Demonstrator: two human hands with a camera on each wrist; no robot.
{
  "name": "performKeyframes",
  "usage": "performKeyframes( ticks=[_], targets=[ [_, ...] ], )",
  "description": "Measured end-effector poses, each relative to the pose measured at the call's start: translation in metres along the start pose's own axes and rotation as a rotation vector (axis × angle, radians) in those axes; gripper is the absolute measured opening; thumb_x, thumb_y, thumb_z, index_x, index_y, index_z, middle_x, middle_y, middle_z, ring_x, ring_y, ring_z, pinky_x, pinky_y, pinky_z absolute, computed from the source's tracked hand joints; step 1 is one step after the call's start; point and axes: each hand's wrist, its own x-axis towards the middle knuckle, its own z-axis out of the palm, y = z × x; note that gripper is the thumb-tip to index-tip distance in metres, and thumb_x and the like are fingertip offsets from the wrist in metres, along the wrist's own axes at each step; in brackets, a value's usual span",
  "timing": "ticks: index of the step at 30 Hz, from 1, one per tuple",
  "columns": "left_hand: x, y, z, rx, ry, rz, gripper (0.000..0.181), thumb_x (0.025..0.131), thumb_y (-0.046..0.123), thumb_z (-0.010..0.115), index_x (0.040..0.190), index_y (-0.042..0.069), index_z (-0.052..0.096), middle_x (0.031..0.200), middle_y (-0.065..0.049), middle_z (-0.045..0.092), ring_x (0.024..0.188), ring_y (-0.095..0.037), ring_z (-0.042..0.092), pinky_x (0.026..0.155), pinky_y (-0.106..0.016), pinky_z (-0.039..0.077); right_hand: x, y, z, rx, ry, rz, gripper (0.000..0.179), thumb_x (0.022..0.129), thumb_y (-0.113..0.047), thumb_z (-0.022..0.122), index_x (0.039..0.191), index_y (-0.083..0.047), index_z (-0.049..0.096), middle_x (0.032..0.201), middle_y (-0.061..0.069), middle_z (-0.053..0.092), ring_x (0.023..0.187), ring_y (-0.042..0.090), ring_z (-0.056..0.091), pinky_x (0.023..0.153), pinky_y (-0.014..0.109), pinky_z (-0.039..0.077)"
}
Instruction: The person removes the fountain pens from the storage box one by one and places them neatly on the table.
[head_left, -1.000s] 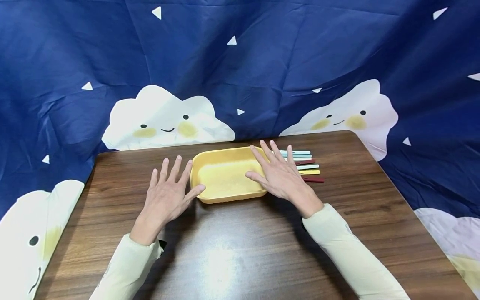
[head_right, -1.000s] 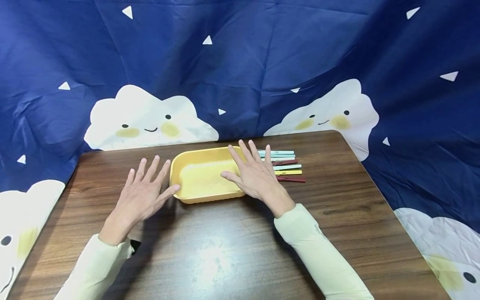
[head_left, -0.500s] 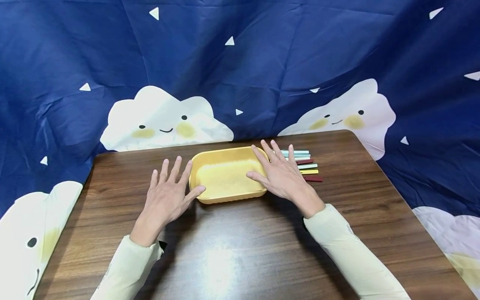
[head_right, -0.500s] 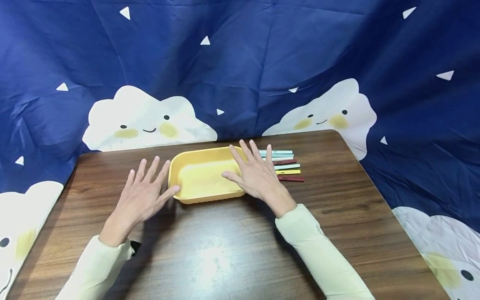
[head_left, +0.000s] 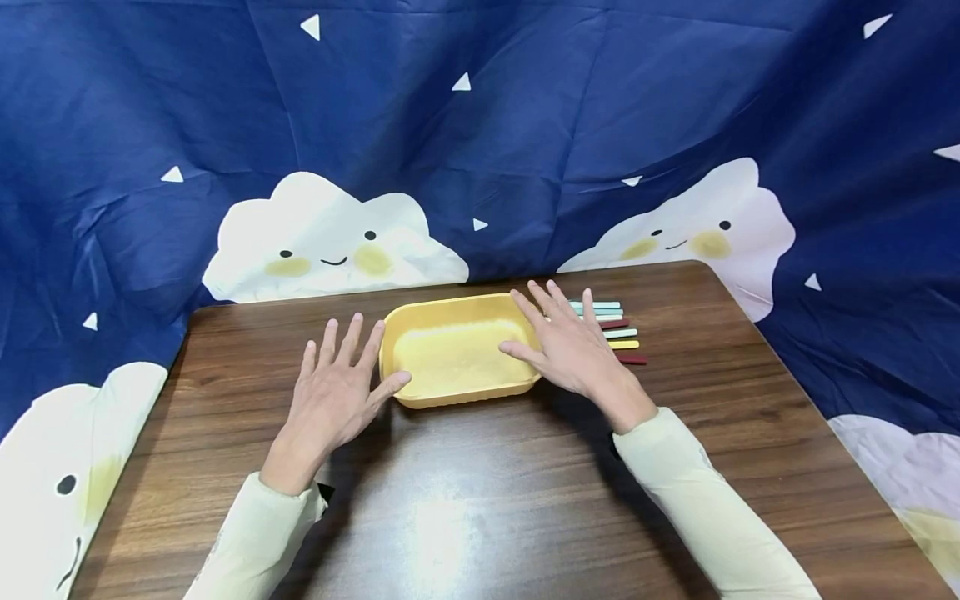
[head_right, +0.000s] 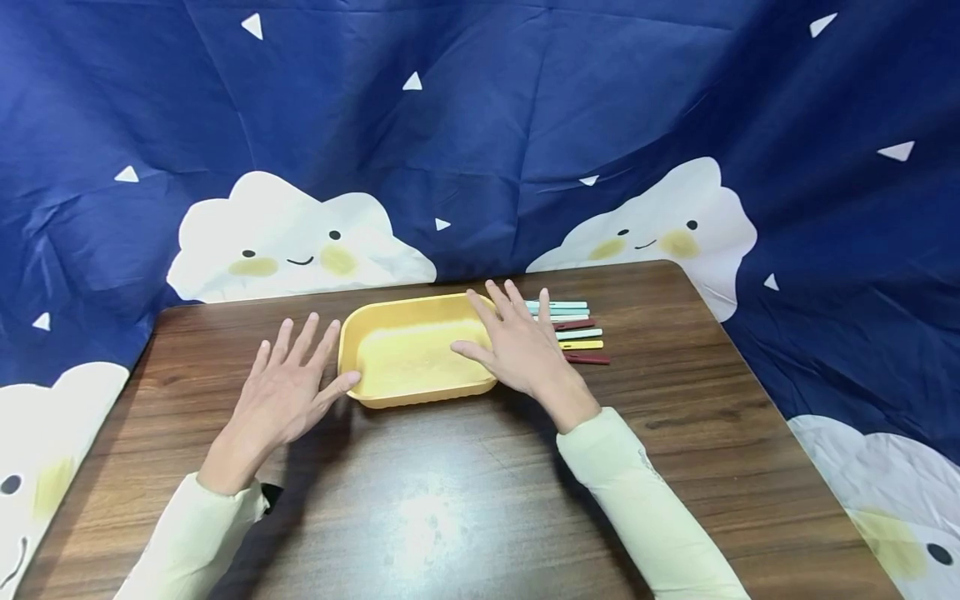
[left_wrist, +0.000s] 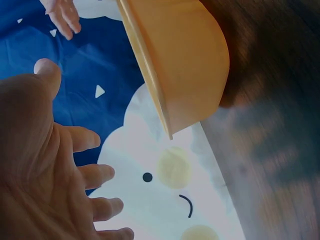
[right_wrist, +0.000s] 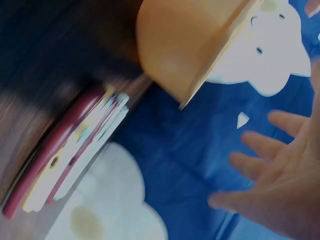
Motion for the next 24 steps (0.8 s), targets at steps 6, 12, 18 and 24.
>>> performKeyframes(
  ticks=[6,12,18,24],
  targets=[
    [0.008,0.003,0.008,-0.061,-0.052,0.053,0.088,0.084,0.078,0.022,0.151,0.025,0.005,0.157,-0.012,0.013,0.143,-0.042,0.010,0.108,-0.064,0.017,-0.009,0.074,-0.006,0.067,-0.236,0.081,0.099,0.071,-0.054,0.074,0.148,-0.016,0.025,0.153,0.014,0.026,0.142,0.034,0.021,0.109,0.059,0.021],
    [0.061,0.039,0.034,-0.182,-0.158,0.369,0.089,0.085,0.075,0.031,0.151,0.026,-0.002,0.157,-0.015,0.010,0.142,-0.043,0.010,0.105,-0.064,0.023,-0.112,0.146,0.000,0.059,-0.463,0.521,0.130,0.057,-0.050,0.085,0.151,-0.016,0.003,0.157,0.016,0.007,0.144,0.037,0.006,0.110,0.063,0.011],
    [0.080,0.112,0.071,-0.416,-0.348,0.642,0.095,0.079,0.076,0.044,0.150,0.033,-0.002,0.159,-0.003,-0.005,0.145,-0.034,0.000,0.102,-0.069,0.021,-0.231,0.125,-0.009,0.113,-0.555,0.917,0.126,0.058,-0.030,0.088,0.151,-0.017,0.003,0.157,0.011,0.013,0.142,0.033,0.020,0.107,0.056,0.028],
    [0.080,0.152,0.091,-0.473,-0.507,0.956,0.097,0.080,0.068,0.054,0.151,0.026,0.002,0.158,-0.008,-0.005,0.144,-0.037,0.003,0.108,-0.063,0.018,-0.304,0.039,0.016,0.052,-0.457,1.133,0.096,0.061,-0.020,0.081,0.142,-0.013,0.030,0.143,0.013,0.035,0.131,0.033,0.036,0.103,0.047,0.038]
  ],
)
